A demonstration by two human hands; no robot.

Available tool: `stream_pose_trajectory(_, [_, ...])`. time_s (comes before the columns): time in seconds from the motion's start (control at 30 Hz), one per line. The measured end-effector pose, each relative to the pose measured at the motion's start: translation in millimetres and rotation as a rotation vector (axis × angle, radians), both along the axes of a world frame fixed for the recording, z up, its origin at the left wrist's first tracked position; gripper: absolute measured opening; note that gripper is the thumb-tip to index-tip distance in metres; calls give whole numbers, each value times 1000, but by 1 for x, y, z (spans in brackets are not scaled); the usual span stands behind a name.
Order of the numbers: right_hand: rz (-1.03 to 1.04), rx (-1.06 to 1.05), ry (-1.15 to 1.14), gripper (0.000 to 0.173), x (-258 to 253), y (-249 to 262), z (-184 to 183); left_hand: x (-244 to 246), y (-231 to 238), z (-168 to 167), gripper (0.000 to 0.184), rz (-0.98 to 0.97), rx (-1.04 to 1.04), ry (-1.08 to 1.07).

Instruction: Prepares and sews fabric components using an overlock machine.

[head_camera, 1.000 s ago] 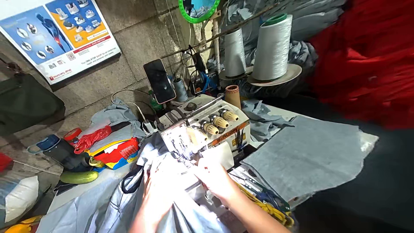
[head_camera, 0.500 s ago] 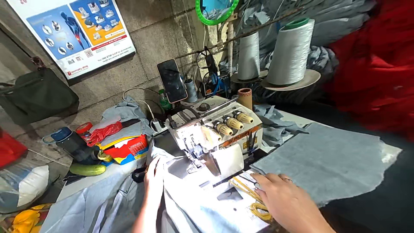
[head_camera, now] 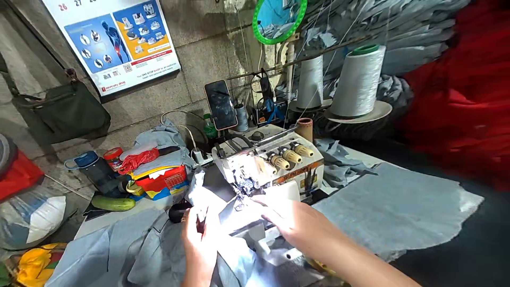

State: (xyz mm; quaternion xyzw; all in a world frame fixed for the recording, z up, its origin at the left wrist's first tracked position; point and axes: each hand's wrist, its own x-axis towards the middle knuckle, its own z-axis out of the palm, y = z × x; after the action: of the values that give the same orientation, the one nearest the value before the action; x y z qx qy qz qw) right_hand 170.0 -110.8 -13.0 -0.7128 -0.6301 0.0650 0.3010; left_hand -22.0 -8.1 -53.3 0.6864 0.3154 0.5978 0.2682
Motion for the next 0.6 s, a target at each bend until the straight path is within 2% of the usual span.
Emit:
stream_pose_trajectory(0.13, [36,173,-297,25,-20,25,5,-4,-2,3,26,-13,6,17])
stream_pose_trajectory(0.17, [20,150,-346,21,-25,29,9,-5,-2,4,24,-16,8,20])
stream_pose_trajectory(0.27, [-16,-171,-350,21,-40,36,30,-8,-5,6,21,-36,13,45])
stream_pose_trajectory(0.3, [-15,-155,-340,21,-40,37,27,-12,-6,5,23,-24,17,92])
stream_pose_trajectory(0.33, [-17,-35,-340,18,-36,36,18,-17,-8,6,30,0,5,185])
stream_pose_trajectory(0.4, [-29,264,-282,9,-22,29,-4,-36,-13,14,62,-12,-96,408])
stream_pose_trajectory(0.47, [-97,236,-179,20,-4,6,-14,-62,-16,11,83,10,-122,486])
stream_pose_trajectory(0.5, [-131,189,-160,27,8,-8,-21,-80,-16,5,84,72,-76,467])
stream_pose_trajectory(0.6, [-179,-44,-89,41,41,-43,-37,-147,-11,0,73,376,2,431])
